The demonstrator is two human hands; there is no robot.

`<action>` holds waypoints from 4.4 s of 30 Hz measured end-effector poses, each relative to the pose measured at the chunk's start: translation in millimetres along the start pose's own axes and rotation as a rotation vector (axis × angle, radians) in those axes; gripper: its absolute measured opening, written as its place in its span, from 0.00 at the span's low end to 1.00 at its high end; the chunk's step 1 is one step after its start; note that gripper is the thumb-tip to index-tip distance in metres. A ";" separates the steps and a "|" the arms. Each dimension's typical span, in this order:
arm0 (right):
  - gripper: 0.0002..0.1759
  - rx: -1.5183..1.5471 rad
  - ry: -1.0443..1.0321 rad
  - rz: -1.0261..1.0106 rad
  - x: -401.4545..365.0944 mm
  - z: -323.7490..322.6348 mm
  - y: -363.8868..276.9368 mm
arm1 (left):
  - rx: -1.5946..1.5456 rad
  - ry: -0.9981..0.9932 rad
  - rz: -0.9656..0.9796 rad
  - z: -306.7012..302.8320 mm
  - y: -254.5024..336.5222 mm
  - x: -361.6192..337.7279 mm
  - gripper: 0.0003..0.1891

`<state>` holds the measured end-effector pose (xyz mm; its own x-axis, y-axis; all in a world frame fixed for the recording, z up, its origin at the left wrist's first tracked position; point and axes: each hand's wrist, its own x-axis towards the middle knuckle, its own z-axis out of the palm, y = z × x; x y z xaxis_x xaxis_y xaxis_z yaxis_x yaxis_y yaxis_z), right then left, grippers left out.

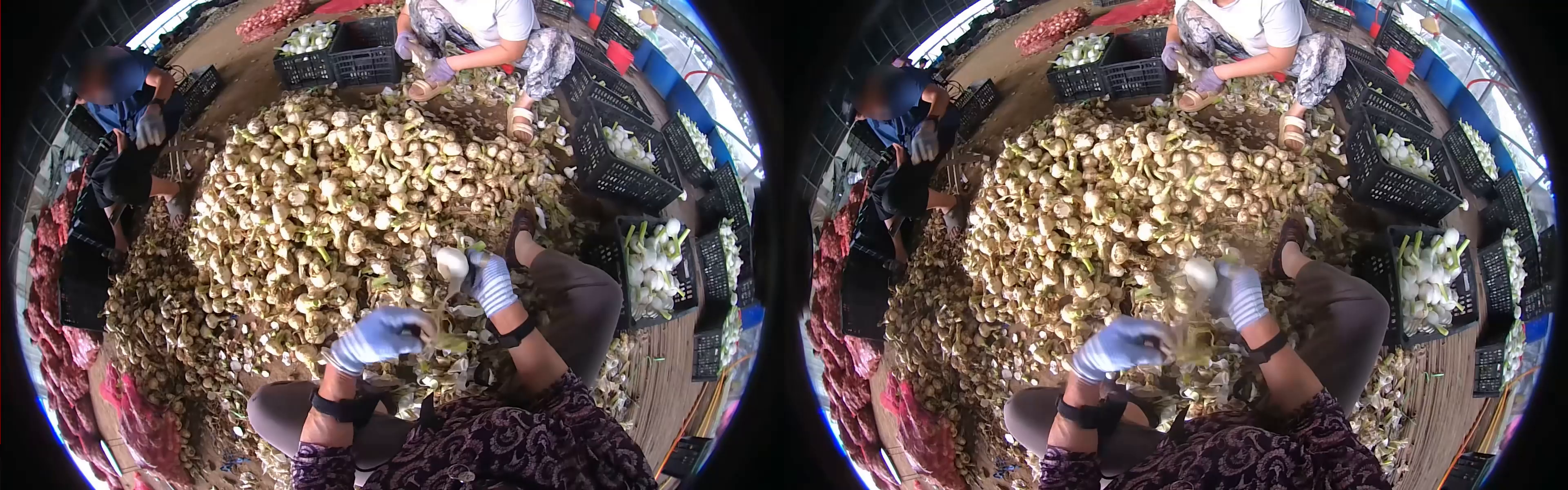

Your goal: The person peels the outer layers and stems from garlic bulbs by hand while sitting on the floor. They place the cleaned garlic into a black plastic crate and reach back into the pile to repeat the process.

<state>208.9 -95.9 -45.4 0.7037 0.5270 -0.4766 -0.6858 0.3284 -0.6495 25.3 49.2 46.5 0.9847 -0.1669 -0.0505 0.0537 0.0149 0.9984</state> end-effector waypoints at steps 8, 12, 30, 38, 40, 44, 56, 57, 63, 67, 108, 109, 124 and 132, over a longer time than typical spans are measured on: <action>0.14 0.185 -0.068 0.124 -24.0 19.0 -1.8 | 0.524 0.480 -0.177 25.9 -20.2 41.8 0.18; 0.17 0.036 0.033 0.143 -34.8 23.5 -8.1 | 0.692 0.632 -0.088 31.0 -33.8 52.3 0.13; 0.25 0.759 -0.637 -0.697 -49.2 -111.6 -180.8 | 1.014 -0.352 -0.611 43.1 -48.2 49.7 0.17; 0.18 -0.984 0.004 -0.022 59.8 -34.0 29.7 | 0.943 -0.245 -0.551 44.4 -57.8 33.6 0.13; 0.22 -1.676 -0.162 -0.198 77.9 -47.0 95.3 | 0.913 -0.184 -0.551 37.4 -59.3 26.5 0.13; 0.22 -1.868 -0.172 -0.045 90.9 -53.1 131.2 | 0.907 0.041 -0.498 22.8 -65.8 9.6 0.12; 0.15 0.029 -0.375 0.205 -13.4 23.8 26.4 | 0.342 0.754 -0.023 4.8 -84.0 21.4 0.39; 0.15 0.031 -0.384 0.191 -18.6 27.2 24.6 | 0.272 0.744 -0.052 6.5 -74.8 23.3 0.38; 0.16 -0.092 -0.185 0.042 -26.2 35.1 36.1 | 0.589 0.799 0.038 21.1 -38.8 30.1 0.35; 0.17 -0.110 -0.217 0.045 -30.5 32.3 30.1 | 0.734 0.800 0.122 22.7 -33.7 29.8 0.31; 0.15 -0.188 -0.499 -0.006 -50.6 59.7 -16.4 | -0.472 0.756 0.027 26.6 -16.0 23.0 0.28; 0.12 -0.087 -0.499 0.041 -53.9 61.6 -19.5 | -0.714 0.746 0.050 21.4 -18.2 24.1 0.18; 0.04 0.079 0.073 0.112 11.1 -0.4 4.7 | -0.285 0.831 0.400 0.5 4.5 7.4 0.10; 0.10 -0.039 -0.127 -0.040 -20.7 10.1 -7.2 | -0.333 0.769 -0.163 -1.1 -10.1 1.6 0.07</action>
<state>197.4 -101.3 -24.8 0.6995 0.6099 -0.3725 -0.6480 0.3216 -0.6904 26.6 49.9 36.4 0.7929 0.5216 -0.3151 0.1319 0.3579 0.9244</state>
